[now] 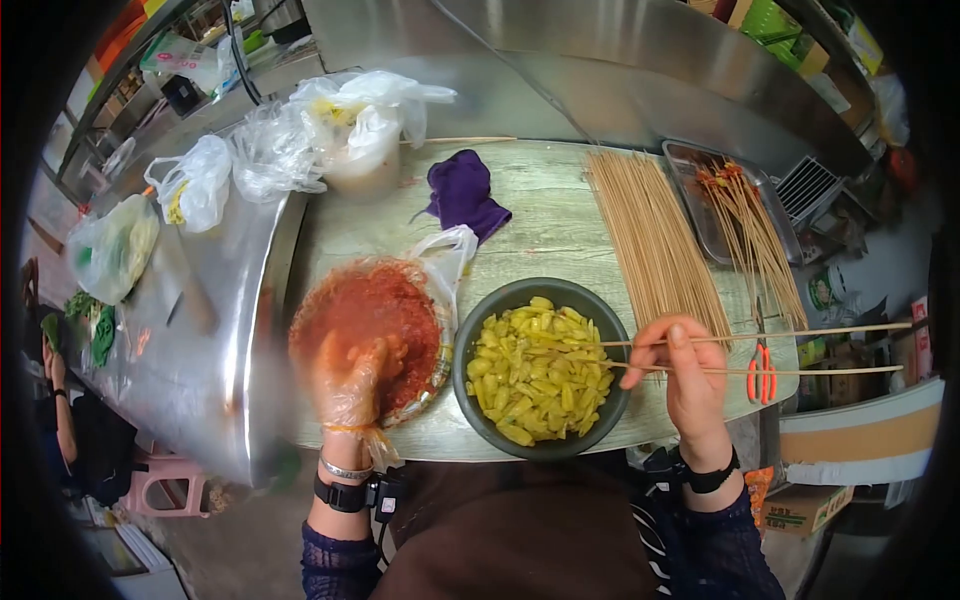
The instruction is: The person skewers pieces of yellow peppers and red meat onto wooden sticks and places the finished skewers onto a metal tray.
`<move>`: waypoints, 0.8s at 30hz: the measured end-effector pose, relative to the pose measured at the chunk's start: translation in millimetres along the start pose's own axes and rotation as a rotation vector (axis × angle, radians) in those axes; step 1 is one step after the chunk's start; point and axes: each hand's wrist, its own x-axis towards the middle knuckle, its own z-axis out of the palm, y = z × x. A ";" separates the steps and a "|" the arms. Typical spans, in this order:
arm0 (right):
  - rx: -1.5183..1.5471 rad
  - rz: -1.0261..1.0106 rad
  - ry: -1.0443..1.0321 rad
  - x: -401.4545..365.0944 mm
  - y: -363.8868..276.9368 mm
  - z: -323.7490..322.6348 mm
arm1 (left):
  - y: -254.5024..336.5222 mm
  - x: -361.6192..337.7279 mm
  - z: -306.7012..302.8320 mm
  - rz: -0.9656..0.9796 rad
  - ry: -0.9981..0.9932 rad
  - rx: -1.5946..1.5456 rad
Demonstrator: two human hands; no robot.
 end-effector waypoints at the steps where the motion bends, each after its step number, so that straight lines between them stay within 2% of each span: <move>1: 0.020 0.042 0.010 1.1 -2.9 5.3 | -2.1 -0.3 -0.6 0.011 0.009 0.008; 4: 0.042 0.046 -0.027 5.6 -2.7 14.5 | -2.5 -5.1 2.7 0.063 -0.011 0.034; 7: 0.047 0.075 -0.090 9.7 -2.7 22.4 | -12.9 2.2 -6.2 0.320 0.034 0.430; 10: 0.056 0.073 -0.135 15.3 0.4 29.5 | -5.6 -2.2 7.1 0.486 0.100 0.521; 13: 0.011 0.139 -0.151 23.5 2.1 41.2 | -12.7 -5.6 -7.0 0.265 0.114 0.389; 16: -0.042 0.139 -0.184 29.8 9.4 48.8 | -11.3 -5.5 -5.0 0.288 0.159 0.326; 19: -0.075 0.123 -0.203 32.7 14.0 53.2 | -7.1 -6.3 -1.0 0.229 0.074 0.218; 22: -0.034 0.107 -0.164 30.4 11.9 47.9 | -14.5 -3.0 -3.8 0.233 0.157 0.163; 24: 0.040 0.094 -0.135 28.4 11.5 43.5 | -16.0 0.5 -7.8 0.175 0.112 0.152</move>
